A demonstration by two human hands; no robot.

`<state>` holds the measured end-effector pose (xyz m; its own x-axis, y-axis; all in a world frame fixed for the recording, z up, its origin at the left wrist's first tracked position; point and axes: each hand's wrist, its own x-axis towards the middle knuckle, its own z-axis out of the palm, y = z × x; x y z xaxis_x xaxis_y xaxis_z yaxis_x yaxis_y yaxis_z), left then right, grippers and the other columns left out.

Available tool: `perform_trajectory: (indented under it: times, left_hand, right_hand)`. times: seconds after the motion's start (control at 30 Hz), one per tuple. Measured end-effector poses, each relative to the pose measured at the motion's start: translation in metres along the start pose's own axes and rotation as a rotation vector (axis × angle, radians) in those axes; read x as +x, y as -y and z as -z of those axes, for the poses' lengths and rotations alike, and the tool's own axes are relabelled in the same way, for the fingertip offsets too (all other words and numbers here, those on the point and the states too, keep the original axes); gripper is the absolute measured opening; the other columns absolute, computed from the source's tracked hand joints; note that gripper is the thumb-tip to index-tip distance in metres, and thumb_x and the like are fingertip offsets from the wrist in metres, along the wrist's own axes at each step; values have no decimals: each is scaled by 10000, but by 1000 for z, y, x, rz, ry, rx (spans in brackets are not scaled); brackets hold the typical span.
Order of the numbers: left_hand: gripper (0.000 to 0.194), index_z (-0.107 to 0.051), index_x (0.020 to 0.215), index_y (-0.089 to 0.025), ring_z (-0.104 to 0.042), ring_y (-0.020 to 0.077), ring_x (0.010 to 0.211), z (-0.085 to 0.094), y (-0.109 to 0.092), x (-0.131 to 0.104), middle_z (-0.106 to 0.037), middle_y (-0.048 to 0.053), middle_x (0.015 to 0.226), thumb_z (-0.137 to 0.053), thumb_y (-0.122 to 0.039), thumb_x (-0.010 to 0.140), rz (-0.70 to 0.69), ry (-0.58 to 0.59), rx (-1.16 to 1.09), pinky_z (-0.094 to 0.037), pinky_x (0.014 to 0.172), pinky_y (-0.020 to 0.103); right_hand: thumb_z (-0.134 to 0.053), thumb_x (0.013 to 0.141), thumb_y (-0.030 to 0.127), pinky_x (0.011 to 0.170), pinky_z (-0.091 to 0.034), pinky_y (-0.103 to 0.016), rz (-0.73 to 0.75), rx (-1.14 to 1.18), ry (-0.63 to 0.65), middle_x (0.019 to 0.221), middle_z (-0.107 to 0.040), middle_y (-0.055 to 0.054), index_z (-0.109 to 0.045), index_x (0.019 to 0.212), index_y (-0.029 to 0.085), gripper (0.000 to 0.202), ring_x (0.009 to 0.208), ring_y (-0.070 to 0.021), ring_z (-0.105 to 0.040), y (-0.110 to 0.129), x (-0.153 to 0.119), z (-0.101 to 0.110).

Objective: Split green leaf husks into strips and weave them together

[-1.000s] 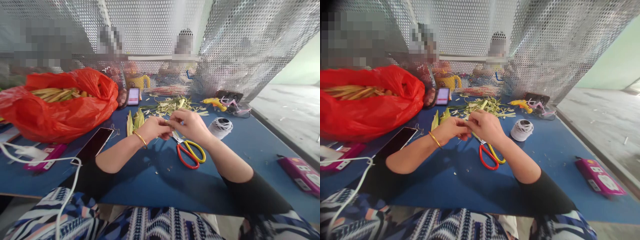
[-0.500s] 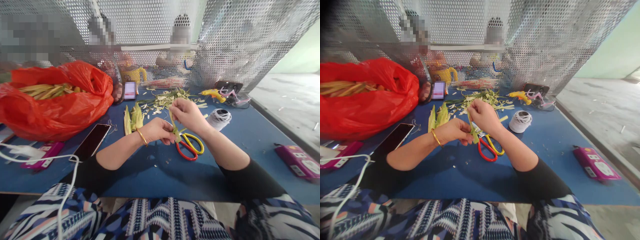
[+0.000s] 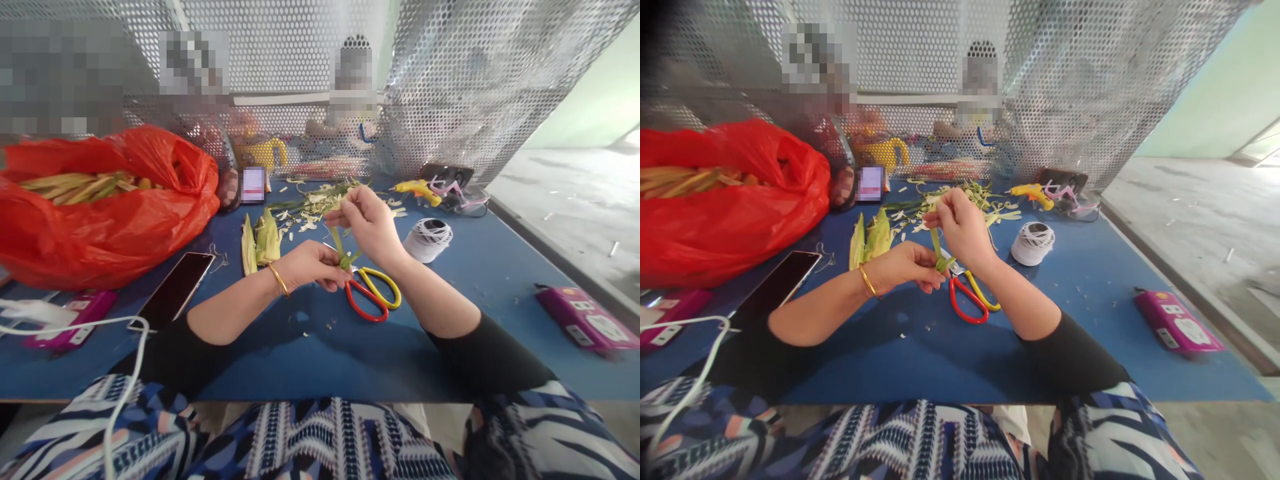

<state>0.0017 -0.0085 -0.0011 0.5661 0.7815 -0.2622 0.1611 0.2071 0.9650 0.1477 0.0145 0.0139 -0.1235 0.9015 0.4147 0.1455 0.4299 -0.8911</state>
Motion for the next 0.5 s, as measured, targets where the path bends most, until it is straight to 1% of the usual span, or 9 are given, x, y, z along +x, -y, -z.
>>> perform_trajectory:
  times: [0.07, 0.17, 0.27, 0.37, 0.4, 0.43, 0.5]
  left_hand:
    - [204, -737, 686, -132, -611, 99, 511, -1, -1, -1, -694, 45, 614, -841, -291, 613, -6, -22, -27, -513, 535, 211]
    - [251, -729, 673, -123, -601, 104, 488, -4, -1, -2, -675, 56, 581, -796, -364, 690, -13, -49, -55, -510, 531, 226]
    - [207, -725, 659, -120, -586, 104, 474, -8, 0, -1, -652, 46, 545, -789, -312, 704, -20, -59, -60, -507, 528, 233]
    - [166, -723, 667, -115, -573, 95, 464, -8, 0, -1, -640, 34, 541, -773, -266, 716, -19, -82, -82, -498, 506, 222]
    - [163, -722, 676, -115, -570, 92, 466, -7, -1, -1, -637, 28, 546, -770, -265, 719, -23, -106, -105, -498, 503, 218]
    - [166, -722, 685, -117, -569, 90, 474, -6, -3, -2, -632, 22, 550, -769, -272, 720, -30, -137, -133, -499, 504, 216]
    - [185, -720, 701, -120, -566, 86, 493, -2, -7, -2, -622, 11, 559, -772, -296, 722, -58, -203, -196, -509, 516, 216]
  right_hand:
    - [-464, 909, 318, 721, -523, -304, 14, -9, 18, 711, -639, 12, -397, 803, 241, 148, 693, -137, -675, -2, 0, 0]
    - [-467, 906, 307, 757, -522, -318, 31, -55, 42, 768, -654, -5, -412, 809, 246, 127, 795, -160, -684, 0, -3, -2]
    - [-484, 897, 291, 789, -507, -326, 63, -133, 70, 825, -664, -16, -447, 824, 247, 92, 888, -179, -672, 5, -8, -6]
    - [-467, 900, 274, 826, -488, -329, 153, -187, 107, 885, -667, -29, -490, 852, 237, 65, 911, -179, -649, 11, -9, -5]
    - [-474, 898, 277, 840, -480, -328, 194, -214, 92, 911, -666, -35, -505, 861, 234, 64, 921, -179, -638, 13, -9, -3]
    - [-488, 894, 288, 848, -472, -326, 232, -248, 41, 928, -663, -39, -518, 864, 232, 70, 926, -179, -627, 14, -8, 0]
    - [-520, 888, 341, 817, -464, -319, 264, -315, -166, 879, -648, -37, -528, 833, 233, 122, 878, -178, -606, 16, -4, 8]
